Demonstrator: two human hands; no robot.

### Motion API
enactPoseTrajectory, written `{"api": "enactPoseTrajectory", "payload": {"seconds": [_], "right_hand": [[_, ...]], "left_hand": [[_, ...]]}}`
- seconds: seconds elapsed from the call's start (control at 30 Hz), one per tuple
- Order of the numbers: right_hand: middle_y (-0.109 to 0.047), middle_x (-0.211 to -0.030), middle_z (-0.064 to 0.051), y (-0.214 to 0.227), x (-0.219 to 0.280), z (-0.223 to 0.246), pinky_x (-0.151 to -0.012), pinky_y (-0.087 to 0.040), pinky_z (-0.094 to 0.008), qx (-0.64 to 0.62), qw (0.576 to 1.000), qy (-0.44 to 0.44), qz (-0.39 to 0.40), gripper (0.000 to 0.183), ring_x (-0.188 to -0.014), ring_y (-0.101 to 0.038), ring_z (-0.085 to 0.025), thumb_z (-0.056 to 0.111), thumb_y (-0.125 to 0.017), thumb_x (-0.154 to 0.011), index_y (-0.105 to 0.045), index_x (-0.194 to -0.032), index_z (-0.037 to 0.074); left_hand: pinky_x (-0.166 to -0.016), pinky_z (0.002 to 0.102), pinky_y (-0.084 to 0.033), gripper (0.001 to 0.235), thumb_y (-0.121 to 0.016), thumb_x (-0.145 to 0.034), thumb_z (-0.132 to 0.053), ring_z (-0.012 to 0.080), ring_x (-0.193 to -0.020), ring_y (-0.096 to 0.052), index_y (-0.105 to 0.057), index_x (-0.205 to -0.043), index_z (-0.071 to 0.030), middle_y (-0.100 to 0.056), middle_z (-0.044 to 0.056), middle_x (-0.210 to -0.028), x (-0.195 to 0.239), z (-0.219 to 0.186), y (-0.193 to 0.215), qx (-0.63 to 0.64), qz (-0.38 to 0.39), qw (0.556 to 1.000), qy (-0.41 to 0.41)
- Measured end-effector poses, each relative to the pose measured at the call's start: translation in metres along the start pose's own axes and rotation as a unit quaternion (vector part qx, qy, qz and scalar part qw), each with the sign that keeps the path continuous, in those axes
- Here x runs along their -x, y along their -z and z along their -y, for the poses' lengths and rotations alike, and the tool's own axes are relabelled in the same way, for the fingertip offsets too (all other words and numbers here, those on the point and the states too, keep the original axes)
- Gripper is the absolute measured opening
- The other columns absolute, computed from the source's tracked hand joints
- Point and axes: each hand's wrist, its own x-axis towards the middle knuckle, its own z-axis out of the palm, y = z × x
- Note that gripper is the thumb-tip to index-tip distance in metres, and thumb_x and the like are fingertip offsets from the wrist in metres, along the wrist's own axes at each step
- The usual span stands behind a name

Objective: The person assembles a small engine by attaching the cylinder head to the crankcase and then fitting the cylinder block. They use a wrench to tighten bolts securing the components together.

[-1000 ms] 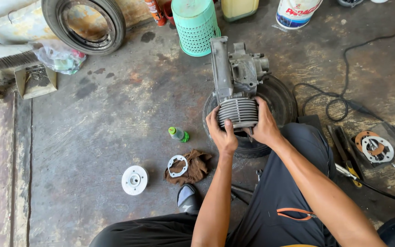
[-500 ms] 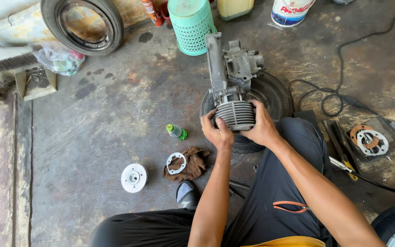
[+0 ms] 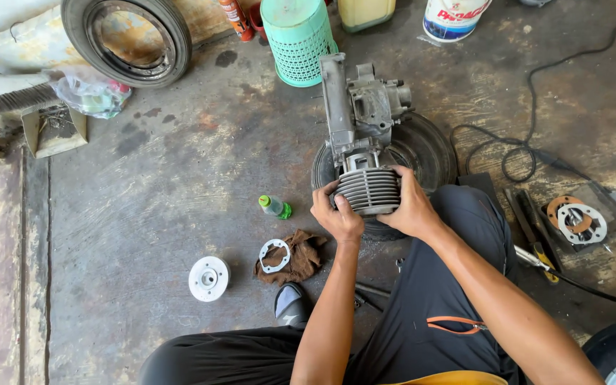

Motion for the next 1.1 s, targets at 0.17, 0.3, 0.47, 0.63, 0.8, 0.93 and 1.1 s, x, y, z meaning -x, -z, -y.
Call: {"api": "enactPoseTrajectory", "payload": {"seconds": [0.17,0.3,0.47,0.63,0.8,0.93,1.1], "right_hand": [[-0.055,-0.127,-0.031,0.001,0.016,-0.004,-0.101,-0.047,-0.06,-0.005,1.0,-0.002,0.009,0.108,-0.121,-0.056,-0.053,0.011,-0.091,-0.051,-0.035,-0.143,0.005],[-0.055,-0.126,-0.032,0.001,0.023,-0.005,-0.099,-0.048,-0.061,-0.018,1.0,0.002,0.019,0.108,-0.119,-0.057,-0.053,0.008,-0.09,-0.052,-0.033,-0.144,0.004],[-0.055,-0.126,-0.03,0.002,0.028,-0.004,-0.099,-0.05,-0.059,-0.003,1.0,-0.011,0.026,0.111,-0.119,-0.058,-0.051,0.011,-0.092,-0.051,-0.032,-0.143,0.004],[-0.054,-0.125,-0.031,0.006,0.036,-0.002,-0.096,-0.05,-0.061,-0.004,0.999,-0.011,0.051,0.106,-0.117,-0.059,-0.052,0.011,-0.09,-0.054,-0.031,-0.142,0.004],[-0.053,-0.127,-0.029,0.005,0.064,-0.007,-0.096,-0.051,-0.058,0.028,0.996,-0.038,0.073,0.11,-0.119,-0.059,-0.05,0.015,-0.092,-0.053,-0.028,-0.142,0.007],[-0.054,-0.125,-0.028,0.008,0.076,0.008,-0.097,-0.051,-0.058,0.016,0.995,-0.025,0.09,0.108,-0.117,-0.06,-0.05,0.011,-0.09,-0.053,-0.03,-0.142,0.006],[-0.051,-0.132,-0.031,0.006,0.089,0.023,-0.101,-0.048,-0.061,0.005,0.99,-0.077,0.122,0.102,-0.126,-0.054,-0.051,0.014,-0.088,-0.06,-0.028,-0.142,0.005]], "left_hand": [[-0.08,0.037,-0.044,0.045,-0.036,-0.098,-0.051,0.0263,-0.081,-0.063,-0.067,-0.103,-0.019,-0.058,0.002,-0.091,0.01,-0.011,0.009,0.036,0.013,0.999,0.013],[-0.08,0.038,-0.045,0.044,-0.038,-0.097,-0.05,0.0276,-0.082,-0.063,-0.068,-0.103,-0.018,-0.058,0.002,-0.091,0.013,-0.012,0.015,0.035,0.017,0.999,0.011],[-0.081,0.038,-0.043,0.045,-0.037,-0.098,-0.051,0.027,-0.082,-0.062,-0.066,-0.104,-0.017,-0.057,0.002,-0.093,0.019,-0.012,0.017,0.027,0.025,0.999,0.022],[-0.081,0.039,-0.044,0.049,-0.039,-0.099,-0.053,0.0295,-0.079,-0.06,-0.067,-0.102,-0.013,-0.055,0.006,-0.09,0.024,-0.02,0.025,0.055,0.027,0.998,0.02],[-0.079,0.04,-0.045,0.048,-0.039,-0.101,-0.049,0.0305,-0.078,-0.061,-0.067,-0.101,-0.011,-0.054,0.008,-0.087,0.041,-0.031,0.044,0.047,0.029,0.998,0.027],[-0.08,0.039,-0.046,0.048,-0.041,-0.1,-0.048,0.03,-0.078,-0.059,-0.067,-0.101,-0.009,-0.055,0.011,-0.089,0.046,-0.046,0.063,0.056,0.031,0.997,0.042],[-0.08,0.039,-0.047,0.044,-0.042,-0.101,-0.045,0.0299,-0.078,-0.06,-0.067,-0.099,-0.009,-0.056,0.01,-0.087,0.043,-0.054,0.077,0.051,0.05,0.996,0.047]]}}
